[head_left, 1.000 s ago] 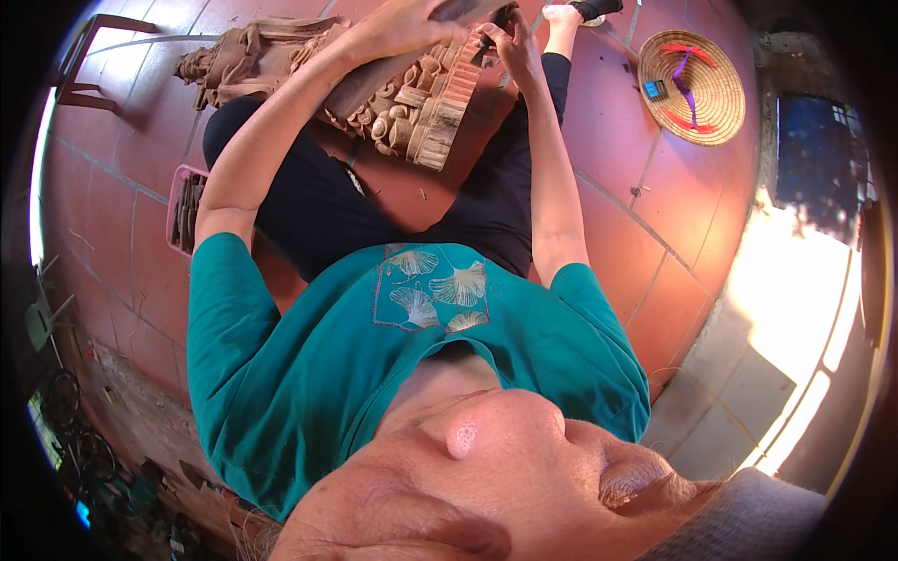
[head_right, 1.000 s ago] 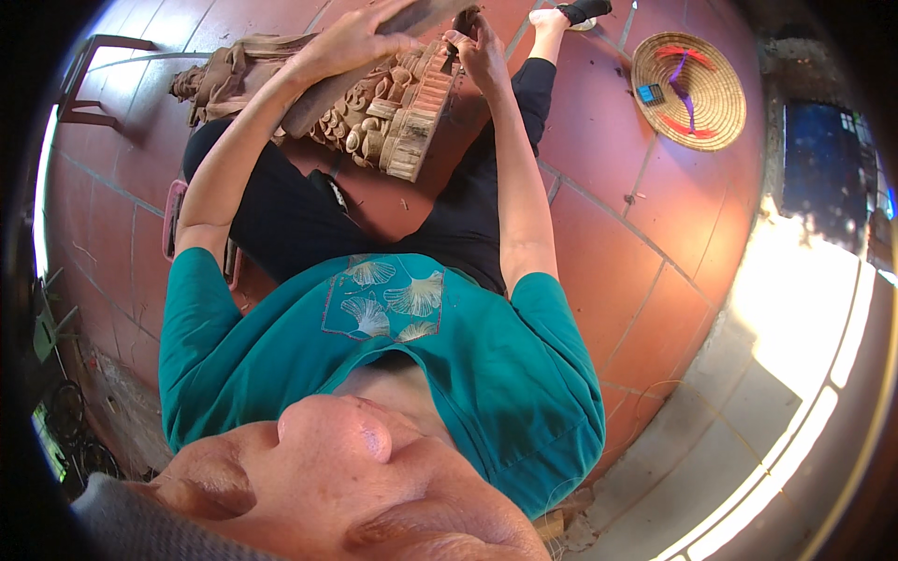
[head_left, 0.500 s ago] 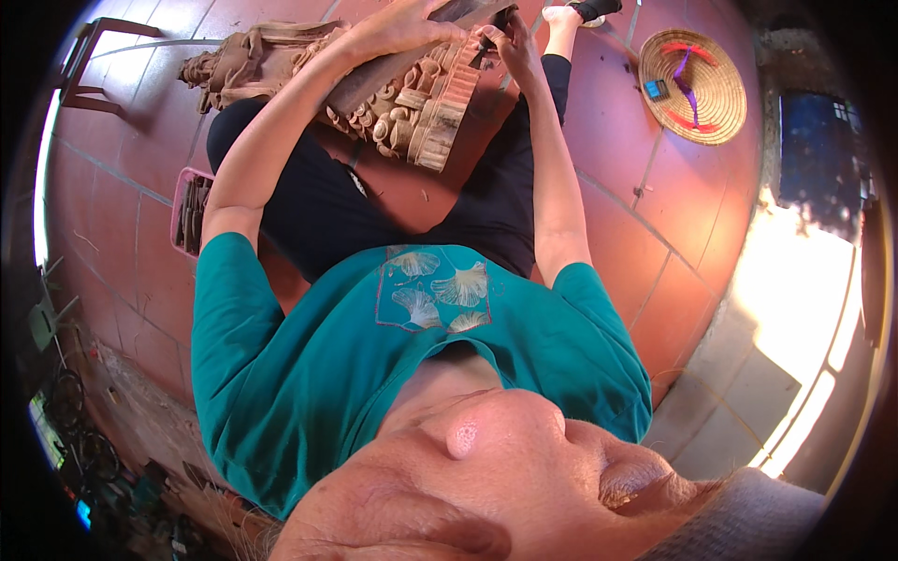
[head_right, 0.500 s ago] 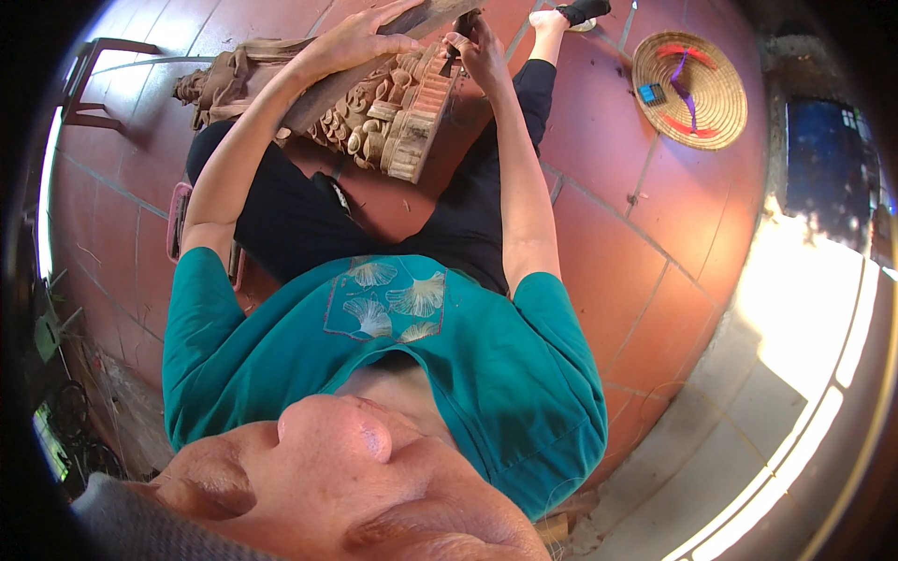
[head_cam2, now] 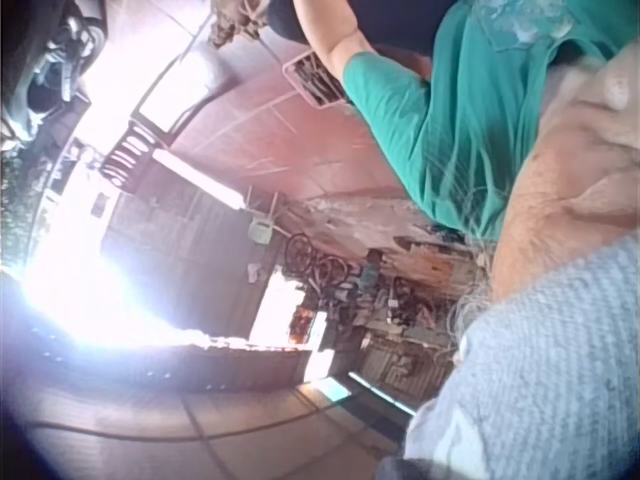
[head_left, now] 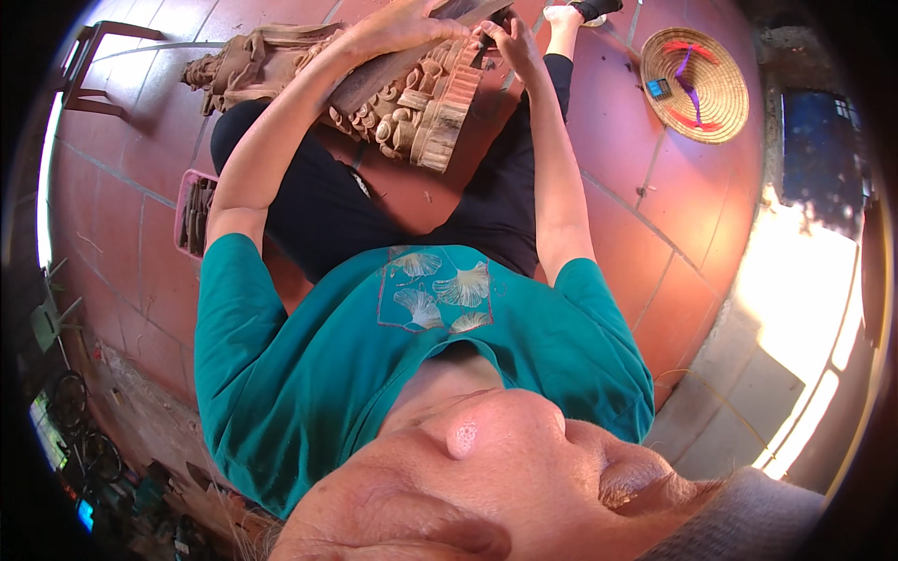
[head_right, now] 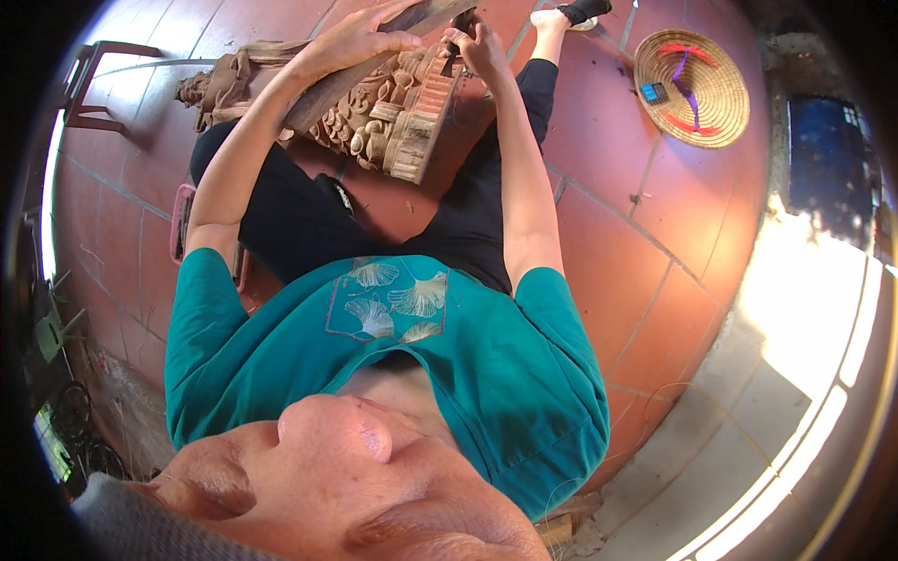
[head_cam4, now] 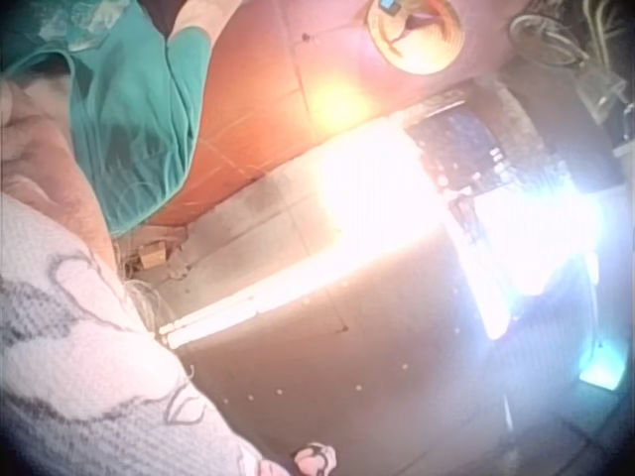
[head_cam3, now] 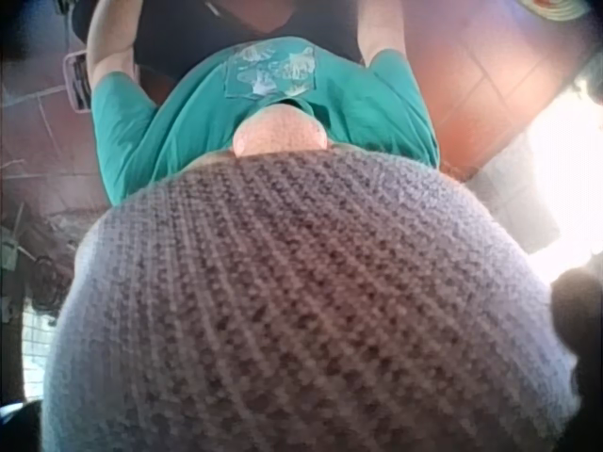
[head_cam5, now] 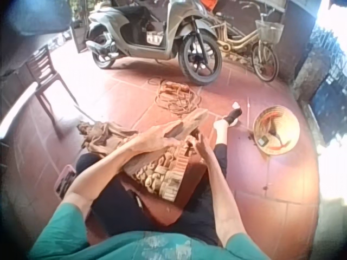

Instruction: The person sits on the floor and carves a wooden sculpture using a chisel and mallet. They repeatedly strike the chisel to shape the wood and occasionally wipe the surface with a cloth.

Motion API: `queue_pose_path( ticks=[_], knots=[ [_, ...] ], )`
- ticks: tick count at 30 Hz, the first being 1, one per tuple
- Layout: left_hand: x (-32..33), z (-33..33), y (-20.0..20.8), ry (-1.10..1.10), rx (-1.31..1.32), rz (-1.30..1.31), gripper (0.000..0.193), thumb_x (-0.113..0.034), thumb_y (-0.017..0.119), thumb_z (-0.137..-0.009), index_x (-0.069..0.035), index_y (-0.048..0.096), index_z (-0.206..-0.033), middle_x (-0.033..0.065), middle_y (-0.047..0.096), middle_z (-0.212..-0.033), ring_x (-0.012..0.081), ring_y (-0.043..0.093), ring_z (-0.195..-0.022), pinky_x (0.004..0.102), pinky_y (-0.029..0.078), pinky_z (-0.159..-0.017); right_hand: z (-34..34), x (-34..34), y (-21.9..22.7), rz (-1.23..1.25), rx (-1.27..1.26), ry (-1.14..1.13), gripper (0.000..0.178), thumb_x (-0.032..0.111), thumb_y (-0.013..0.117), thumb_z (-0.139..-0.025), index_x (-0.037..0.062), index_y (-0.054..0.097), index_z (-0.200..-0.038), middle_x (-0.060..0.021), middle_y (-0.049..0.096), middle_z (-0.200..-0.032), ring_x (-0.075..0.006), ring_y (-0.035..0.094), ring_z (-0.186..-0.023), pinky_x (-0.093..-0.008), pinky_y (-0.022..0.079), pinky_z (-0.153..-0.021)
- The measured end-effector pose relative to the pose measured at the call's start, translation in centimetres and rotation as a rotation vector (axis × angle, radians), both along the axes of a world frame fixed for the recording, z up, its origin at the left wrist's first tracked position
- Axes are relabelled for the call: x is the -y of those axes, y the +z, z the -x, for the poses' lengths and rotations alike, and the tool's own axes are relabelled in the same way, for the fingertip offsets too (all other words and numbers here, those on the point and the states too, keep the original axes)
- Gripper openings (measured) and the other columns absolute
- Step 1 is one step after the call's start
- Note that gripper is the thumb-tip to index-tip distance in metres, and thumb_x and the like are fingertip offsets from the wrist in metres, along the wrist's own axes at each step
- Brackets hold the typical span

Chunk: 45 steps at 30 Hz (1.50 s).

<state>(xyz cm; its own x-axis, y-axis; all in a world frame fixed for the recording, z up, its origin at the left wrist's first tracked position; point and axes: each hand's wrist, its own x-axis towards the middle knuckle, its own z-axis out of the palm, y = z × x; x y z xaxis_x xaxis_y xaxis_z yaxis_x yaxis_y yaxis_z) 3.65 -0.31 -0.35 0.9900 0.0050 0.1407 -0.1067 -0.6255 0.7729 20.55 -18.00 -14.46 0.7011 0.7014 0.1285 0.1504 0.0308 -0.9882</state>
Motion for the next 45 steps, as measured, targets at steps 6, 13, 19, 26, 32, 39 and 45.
queue_pose_path(
  ticks=[6,13,19,26,32,39,45],
  knots=[
    [-0.1,-0.1,0.4,0.051,-0.041,0.102,0.076,-0.027,0.074,-0.087,0.002,0.042,-0.149,0.0229,0.052,-0.146,0.0291,0.048,-0.138,0.0374,0.036,-0.115,-0.9,0.7,1.1,0.122,-0.238,-0.066,0.028,0.019,0.062,-0.100,-0.0021,0.052,-0.116,-0.0183,0.072,-0.097,-0.0261,0.075,-0.077,-0.0358,0.063,-0.059],
    [-1.1,-0.1,0.2,0.087,0.012,0.046,0.076,-0.029,0.073,-0.086,0.001,0.042,-0.149,0.0224,0.052,-0.147,0.0307,0.048,-0.138,0.0374,0.034,-0.116,2.6,1.8,1.4,0.019,0.006,-0.045,0.020,0.012,0.061,-0.101,-0.0002,0.053,-0.115,-0.0101,0.069,-0.093,-0.0167,0.071,-0.075,-0.0296,0.059,-0.064],
    [-0.3,0.1,1.0,0.082,0.035,0.018,0.076,-0.030,0.073,-0.086,0.001,0.042,-0.149,0.0227,0.053,-0.145,0.0320,0.049,-0.137,0.0383,0.036,-0.114,3.0,3.1,1.5,-0.092,0.006,-0.153,0.023,0.010,0.062,-0.100,-0.0009,0.052,-0.119,-0.0114,0.069,-0.096,-0.0187,0.072,-0.080,-0.0307,0.059,-0.071],
    [1.3,1.4,2.1,0.092,0.031,0.036,0.075,-0.028,0.072,-0.087,-0.001,0.042,-0.150,0.0241,0.052,-0.145,0.0346,0.051,-0.136,0.0396,0.039,-0.112,3.9,3.1,-0.6,-0.169,0.154,-0.136,0.025,0.015,0.066,-0.099,0.0006,0.053,-0.115,-0.0090,0.069,-0.096,-0.0195,0.074,-0.086,-0.0316,0.058,-0.074],
    [1.9,2.2,1.8,0.055,0.106,-0.007,0.074,-0.024,0.071,-0.090,-0.006,0.037,-0.153,0.0257,0.055,-0.142,0.0373,0.057,-0.129,0.0410,0.046,-0.106,5.1,2.9,0.0,-0.046,0.345,-0.182,0.026,0.016,0.069,-0.097,0.0023,0.055,-0.114,-0.0103,0.073,-0.095,-0.0188,0.074,-0.088,-0.0316,0.057,-0.074],
    [3.9,4.1,3.3,0.022,0.031,-0.016,0.080,-0.026,0.070,-0.090,-0.012,0.028,-0.157,0.0248,0.059,-0.136,0.0405,0.066,-0.113,0.0441,0.054,-0.095,6.8,3.4,0.7,-0.007,0.467,-0.214,0.023,0.014,0.070,-0.096,0.0071,0.056,-0.113,-0.0064,0.075,-0.097,-0.0181,0.074,-0.088,-0.0309,0.056,-0.073],
    [4.2,4.7,1.8,0.012,0.165,-0.075,0.081,-0.027,0.070,-0.090,-0.016,0.028,-0.158,0.0269,0.064,-0.126,0.0421,0.070,-0.101,0.0471,0.056,-0.086,7.3,3.7,1.5,-0.015,0.466,-0.218,0.024,0.013,0.070,-0.096,0.0075,0.056,-0.114,-0.0072,0.075,-0.097,-0.0183,0.074,-0.086,-0.0312,0.055,-0.072]
  ],
)
